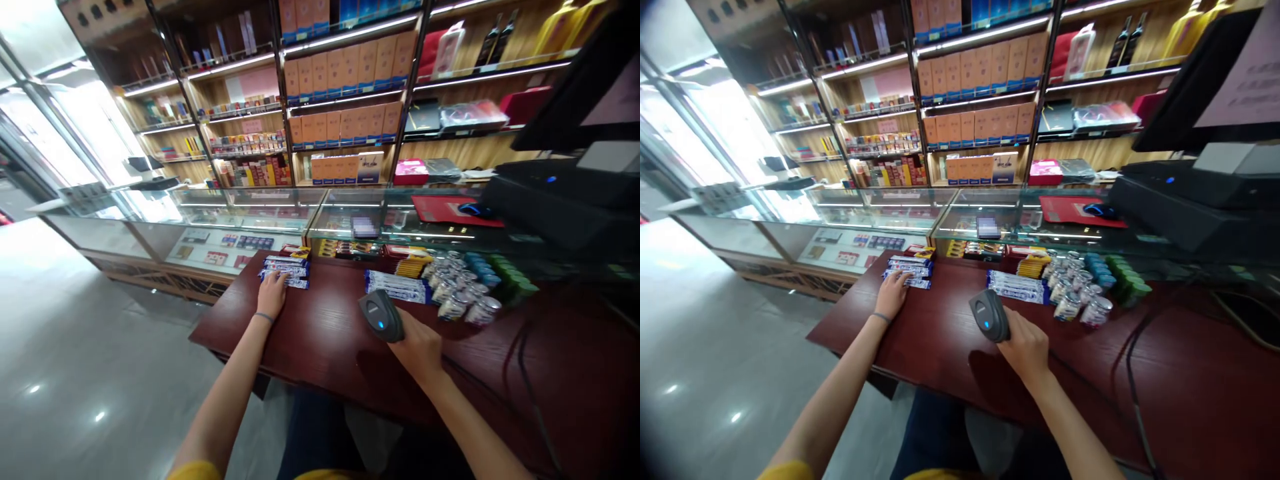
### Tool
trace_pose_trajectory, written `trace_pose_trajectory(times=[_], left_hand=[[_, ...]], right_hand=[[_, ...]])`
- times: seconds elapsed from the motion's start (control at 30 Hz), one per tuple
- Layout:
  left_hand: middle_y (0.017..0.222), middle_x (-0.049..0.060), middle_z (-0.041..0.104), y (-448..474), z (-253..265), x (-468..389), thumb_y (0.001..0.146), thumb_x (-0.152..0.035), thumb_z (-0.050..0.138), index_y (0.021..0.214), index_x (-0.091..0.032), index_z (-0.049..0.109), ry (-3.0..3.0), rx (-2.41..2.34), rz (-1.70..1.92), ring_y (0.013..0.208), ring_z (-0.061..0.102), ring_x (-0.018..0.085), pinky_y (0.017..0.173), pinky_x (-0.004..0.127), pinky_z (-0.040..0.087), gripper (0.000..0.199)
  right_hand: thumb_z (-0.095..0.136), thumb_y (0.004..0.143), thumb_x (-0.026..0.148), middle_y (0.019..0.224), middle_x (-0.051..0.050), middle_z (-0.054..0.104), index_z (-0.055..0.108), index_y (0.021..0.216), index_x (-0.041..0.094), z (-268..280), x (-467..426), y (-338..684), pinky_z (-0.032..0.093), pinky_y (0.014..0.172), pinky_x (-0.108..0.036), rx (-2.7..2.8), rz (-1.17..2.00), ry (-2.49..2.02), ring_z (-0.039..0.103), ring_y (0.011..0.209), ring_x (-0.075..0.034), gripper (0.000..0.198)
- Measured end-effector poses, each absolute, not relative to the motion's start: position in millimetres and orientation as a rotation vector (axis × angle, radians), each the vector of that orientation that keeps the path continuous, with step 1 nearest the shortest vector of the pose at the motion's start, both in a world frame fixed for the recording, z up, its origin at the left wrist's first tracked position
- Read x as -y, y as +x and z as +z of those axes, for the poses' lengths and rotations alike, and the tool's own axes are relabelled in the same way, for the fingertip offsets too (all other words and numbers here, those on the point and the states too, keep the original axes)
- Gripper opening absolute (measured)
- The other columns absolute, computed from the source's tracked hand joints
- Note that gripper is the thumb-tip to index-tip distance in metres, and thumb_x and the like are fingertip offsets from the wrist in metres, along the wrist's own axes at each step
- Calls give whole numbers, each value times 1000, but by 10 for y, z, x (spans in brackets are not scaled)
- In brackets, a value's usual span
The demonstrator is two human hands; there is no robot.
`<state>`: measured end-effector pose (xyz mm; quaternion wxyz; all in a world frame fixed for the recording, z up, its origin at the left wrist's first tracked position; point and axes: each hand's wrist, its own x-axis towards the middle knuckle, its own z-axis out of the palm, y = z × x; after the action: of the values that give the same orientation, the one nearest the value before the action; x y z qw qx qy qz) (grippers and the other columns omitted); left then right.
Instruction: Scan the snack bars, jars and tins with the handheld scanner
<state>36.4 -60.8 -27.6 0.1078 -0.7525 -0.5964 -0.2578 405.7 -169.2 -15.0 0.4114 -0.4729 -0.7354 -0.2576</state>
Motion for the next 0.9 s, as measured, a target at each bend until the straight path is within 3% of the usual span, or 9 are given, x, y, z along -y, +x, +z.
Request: trace_pose_trajectory(times=[0.47, 0.67, 0.8, 0.9], left_hand=[[107, 10, 62, 363, -269, 647, 93, -23, 48, 117, -26, 66, -2221, 1944, -539, 101, 54, 26, 91, 39, 43, 30], [104, 9, 63, 352, -206, 673, 96, -27, 47, 109, -23, 69, -2403, 1779, -556, 100, 56, 22, 91, 35, 45, 26], [107, 8, 66, 478, -128, 698, 97, -27, 43, 109, -23, 67, -2529, 1668, -723, 101, 59, 21, 92, 35, 46, 26], [106, 6, 68, 680, -35, 660, 97, -30, 42, 111, -23, 64, -2572, 1757, -1122, 100, 62, 21, 91, 34, 47, 27]], right_hand=[[55, 81, 17, 94, -8, 74, 61, 109, 11, -233, 1707, 4082, 51, 72, -28, 1879, -617, -1136, 71, 79, -21, 30], [55, 81, 16, 91, -7, 73, 61, 110, 11, -211, 1726, 4091, 50, 70, -28, 1896, -559, -1152, 70, 75, -20, 29], [53, 82, 17, 92, -9, 73, 60, 110, 11, -189, 1727, 4097, 50, 69, -28, 1878, -593, -1153, 70, 76, -21, 30], [54, 81, 15, 89, -7, 74, 59, 114, 12, -169, 1728, 4093, 49, 65, -26, 1832, -619, -1198, 69, 68, -18, 33]])
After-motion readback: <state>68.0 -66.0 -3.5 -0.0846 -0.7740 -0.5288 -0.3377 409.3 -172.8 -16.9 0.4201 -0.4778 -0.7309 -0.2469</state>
